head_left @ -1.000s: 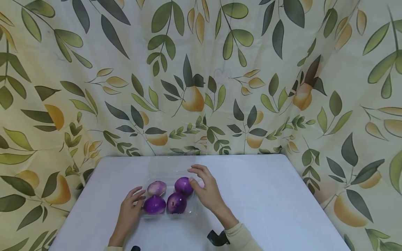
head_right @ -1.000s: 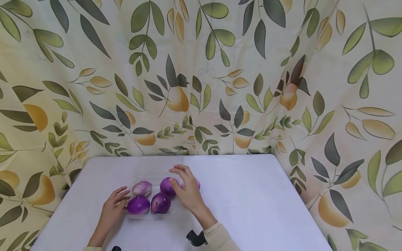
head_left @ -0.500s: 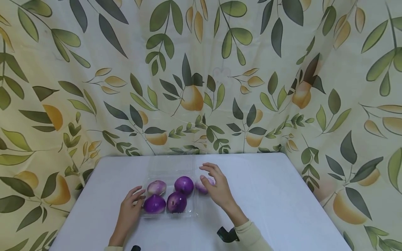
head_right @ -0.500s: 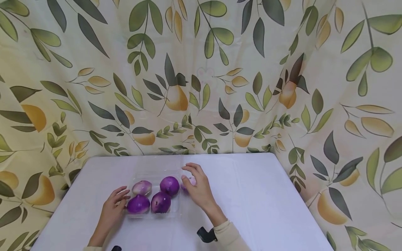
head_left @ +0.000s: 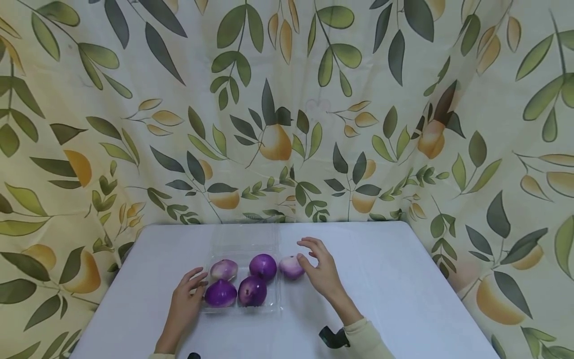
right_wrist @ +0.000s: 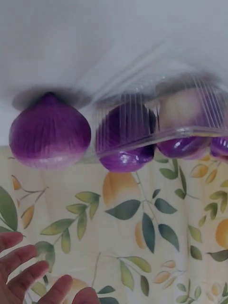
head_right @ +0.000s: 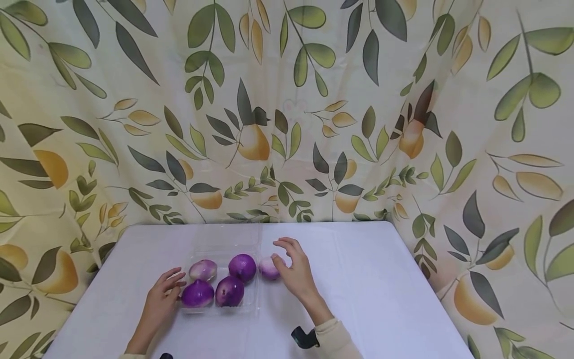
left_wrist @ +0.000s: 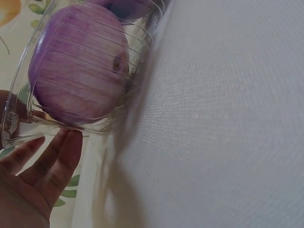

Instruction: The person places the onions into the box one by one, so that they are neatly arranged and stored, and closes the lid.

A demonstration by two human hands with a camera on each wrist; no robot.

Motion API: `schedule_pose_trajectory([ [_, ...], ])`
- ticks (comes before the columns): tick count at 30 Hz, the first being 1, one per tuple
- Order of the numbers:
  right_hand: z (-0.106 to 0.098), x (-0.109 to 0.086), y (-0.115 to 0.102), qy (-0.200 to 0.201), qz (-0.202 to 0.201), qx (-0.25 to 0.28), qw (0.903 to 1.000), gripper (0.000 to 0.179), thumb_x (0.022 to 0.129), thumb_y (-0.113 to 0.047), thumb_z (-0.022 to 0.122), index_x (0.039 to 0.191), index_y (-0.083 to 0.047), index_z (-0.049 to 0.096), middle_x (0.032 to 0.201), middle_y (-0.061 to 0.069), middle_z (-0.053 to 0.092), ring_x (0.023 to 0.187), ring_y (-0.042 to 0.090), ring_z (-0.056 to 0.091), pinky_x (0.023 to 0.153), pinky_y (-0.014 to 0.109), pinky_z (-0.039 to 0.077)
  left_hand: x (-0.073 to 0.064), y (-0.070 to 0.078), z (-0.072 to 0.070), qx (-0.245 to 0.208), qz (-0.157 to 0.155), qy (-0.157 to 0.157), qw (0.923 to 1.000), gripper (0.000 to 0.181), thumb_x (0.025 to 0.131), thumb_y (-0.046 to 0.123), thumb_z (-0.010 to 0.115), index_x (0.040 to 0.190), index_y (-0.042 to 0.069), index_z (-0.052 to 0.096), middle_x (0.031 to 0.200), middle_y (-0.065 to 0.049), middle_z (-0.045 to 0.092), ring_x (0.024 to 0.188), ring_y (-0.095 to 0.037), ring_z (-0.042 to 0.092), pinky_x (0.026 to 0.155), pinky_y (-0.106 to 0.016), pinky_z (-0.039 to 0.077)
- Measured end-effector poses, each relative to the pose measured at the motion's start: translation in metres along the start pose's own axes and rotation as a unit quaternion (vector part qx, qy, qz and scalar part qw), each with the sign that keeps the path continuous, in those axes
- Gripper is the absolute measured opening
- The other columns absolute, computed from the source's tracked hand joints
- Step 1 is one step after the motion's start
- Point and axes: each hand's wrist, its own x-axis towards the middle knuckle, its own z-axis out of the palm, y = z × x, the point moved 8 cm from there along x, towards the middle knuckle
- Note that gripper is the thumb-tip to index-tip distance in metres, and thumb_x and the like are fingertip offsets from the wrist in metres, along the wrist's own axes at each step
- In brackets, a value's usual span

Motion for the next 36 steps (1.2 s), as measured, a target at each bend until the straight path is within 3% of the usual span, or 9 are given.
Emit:
schedule_pose_trajectory([
  [11, 0.002, -0.005, 0.028, 0.002, 0.054, 0.007, 0.9985, 0.029, 0.09, -0.011, 0.068, 0.119, -0.01, 0.068, 0.131, 0.011, 0.06, 0.125, 0.028, 0.056, 0.096, 0.053, 0.052, 0.002, 0.0, 0.001, -0.001, 0.016, 0.01, 0.9998, 0.035, 0.092, -0.001, 0.052, 0.126, 0.0, 0.064, 0.144, -0.008, 0.052, 0.109, -0.028, 0.066, 0.072, -0.016, 0.057],
  [23, 0.013, -0.016, 0.054, -0.001, 0.093, -0.002, 0.9957, 0.031, 0.089, -0.012, 0.069, 0.12, -0.006, 0.066, 0.13, 0.012, 0.06, 0.121, 0.034, 0.057, 0.094, 0.054, 0.053, 0.0, -0.001, -0.001, 0.002, 0.008, 0.007, 0.9999, 0.035, 0.093, -0.002, 0.052, 0.126, 0.0, 0.064, 0.142, -0.01, 0.054, 0.11, -0.03, 0.066, 0.072, -0.015, 0.056],
  [31, 0.021, -0.02, 0.066, -0.017, 0.125, -0.009, 0.992, 0.035, 0.088, -0.014, 0.069, 0.122, -0.007, 0.064, 0.13, 0.014, 0.059, 0.12, 0.035, 0.057, 0.096, 0.052, 0.053, -0.003, -0.005, -0.001, -0.003, -0.009, -0.002, 1.0, 0.038, 0.093, -0.001, 0.052, 0.13, 0.001, 0.061, 0.14, -0.013, 0.056, 0.111, -0.031, 0.066, 0.073, -0.013, 0.055],
  [36, 0.026, -0.016, 0.073, -0.034, 0.131, -0.008, 0.9908, 0.043, 0.086, -0.014, 0.07, 0.127, -0.006, 0.06, 0.135, 0.017, 0.056, 0.123, 0.04, 0.055, 0.099, 0.054, 0.051, -0.002, -0.001, -0.001, 0.0, 0.003, 0.002, 1.0, 0.036, 0.093, -0.002, 0.052, 0.127, 0.0, 0.063, 0.144, -0.01, 0.052, 0.111, -0.031, 0.066, 0.073, -0.013, 0.056],
])
